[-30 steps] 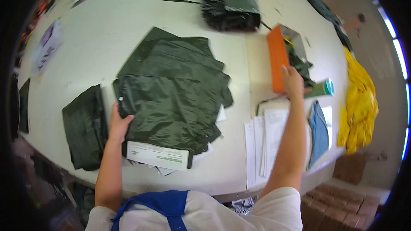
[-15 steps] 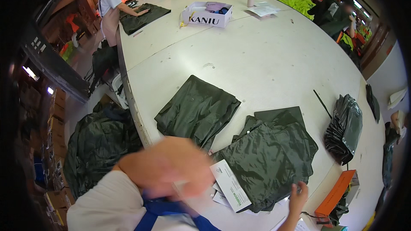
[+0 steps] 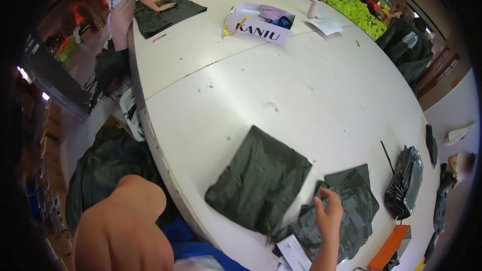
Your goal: The person folds a green jacket on a white table, then places a paper label on it. They repeat this process with several other jackets, stacking the labeled items on the table.
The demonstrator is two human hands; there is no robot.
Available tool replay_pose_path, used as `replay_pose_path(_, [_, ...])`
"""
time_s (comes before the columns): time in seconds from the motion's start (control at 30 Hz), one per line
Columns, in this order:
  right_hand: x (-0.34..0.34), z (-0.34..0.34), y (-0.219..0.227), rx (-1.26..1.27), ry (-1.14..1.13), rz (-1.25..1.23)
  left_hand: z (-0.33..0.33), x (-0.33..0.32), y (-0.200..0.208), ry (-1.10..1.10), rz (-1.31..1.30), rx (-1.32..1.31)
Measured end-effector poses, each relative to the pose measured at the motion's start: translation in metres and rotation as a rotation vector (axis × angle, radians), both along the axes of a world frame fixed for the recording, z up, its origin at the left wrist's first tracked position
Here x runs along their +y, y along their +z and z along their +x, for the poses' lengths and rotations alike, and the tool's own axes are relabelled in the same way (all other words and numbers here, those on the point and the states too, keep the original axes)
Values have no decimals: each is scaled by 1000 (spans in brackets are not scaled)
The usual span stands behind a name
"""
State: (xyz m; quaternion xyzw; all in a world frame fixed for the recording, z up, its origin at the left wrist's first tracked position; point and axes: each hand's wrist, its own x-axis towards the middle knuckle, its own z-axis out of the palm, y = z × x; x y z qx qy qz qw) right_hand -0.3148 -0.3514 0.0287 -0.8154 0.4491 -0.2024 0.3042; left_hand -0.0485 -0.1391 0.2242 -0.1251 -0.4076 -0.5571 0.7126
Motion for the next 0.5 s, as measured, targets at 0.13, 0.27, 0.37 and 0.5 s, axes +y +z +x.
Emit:
replay_pose_path(0.13, [-29,142,-19,52,122,-13,125,-41,-45,-110,-213,-219])
replay_pose_path(0.27, [-76,271,-81,129,211,-20,234,-127,-73,12,450,-922])
replay_pose_path(0.37, [-92,327,-116,407,192,-14,306,-242,-162,500,601,-1514])
replay_pose_path(0.5, [-80,380,-131,671,181,-24,434,-358,-248,942,682,-2107])
